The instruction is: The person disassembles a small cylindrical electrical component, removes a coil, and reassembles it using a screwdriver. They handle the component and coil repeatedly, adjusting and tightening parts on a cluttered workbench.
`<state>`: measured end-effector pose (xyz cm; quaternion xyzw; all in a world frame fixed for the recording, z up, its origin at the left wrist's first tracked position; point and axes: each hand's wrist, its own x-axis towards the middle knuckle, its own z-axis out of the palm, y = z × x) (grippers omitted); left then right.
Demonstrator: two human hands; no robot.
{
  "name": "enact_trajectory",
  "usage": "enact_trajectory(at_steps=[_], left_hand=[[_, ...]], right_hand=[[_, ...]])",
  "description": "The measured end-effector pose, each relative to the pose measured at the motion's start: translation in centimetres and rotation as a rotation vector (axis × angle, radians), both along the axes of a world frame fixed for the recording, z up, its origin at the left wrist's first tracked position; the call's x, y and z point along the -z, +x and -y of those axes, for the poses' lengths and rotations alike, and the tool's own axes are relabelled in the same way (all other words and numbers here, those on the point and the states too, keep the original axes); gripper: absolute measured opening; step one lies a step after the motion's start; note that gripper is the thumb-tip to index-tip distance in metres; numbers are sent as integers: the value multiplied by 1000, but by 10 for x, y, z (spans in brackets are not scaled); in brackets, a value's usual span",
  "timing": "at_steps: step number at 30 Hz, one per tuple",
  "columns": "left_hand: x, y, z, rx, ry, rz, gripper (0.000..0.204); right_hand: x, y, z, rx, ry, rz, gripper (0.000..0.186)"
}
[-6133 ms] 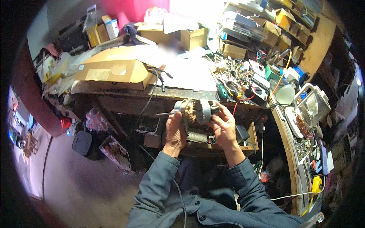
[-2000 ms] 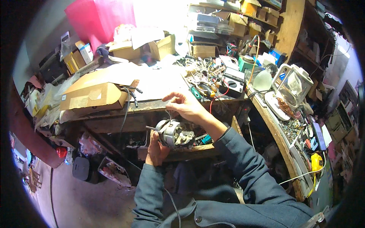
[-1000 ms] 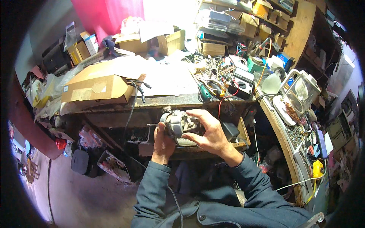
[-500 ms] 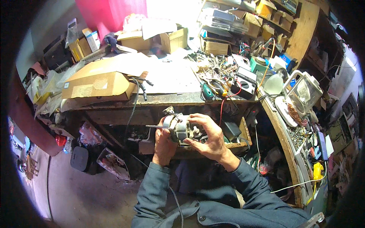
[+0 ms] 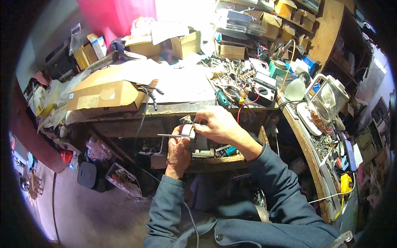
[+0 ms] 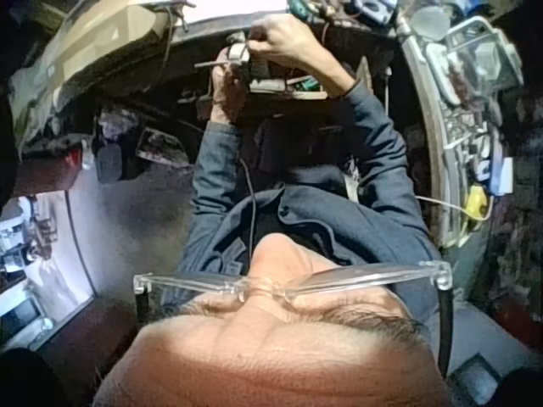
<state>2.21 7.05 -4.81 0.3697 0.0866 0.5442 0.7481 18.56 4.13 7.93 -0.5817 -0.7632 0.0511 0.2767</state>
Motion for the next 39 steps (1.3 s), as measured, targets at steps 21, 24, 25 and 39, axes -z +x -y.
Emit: enact_trajectory(at_steps=[21, 24, 25, 39], left_hand=[[-2, 0, 0, -104, 55, -8, 52], [-3, 2, 5, -65, 50, 14, 69], [-2, 2, 6, -59, 69, 21, 73], [8, -7, 9, -40, 95, -2, 65]], right_hand=[[7, 15, 30, -465, -72, -288, 77], [11, 12, 36, -353, -22, -252, 68], [9, 10, 40, -329, -27, -254, 66], [19, 6, 42, -261, 112, -336, 89]])
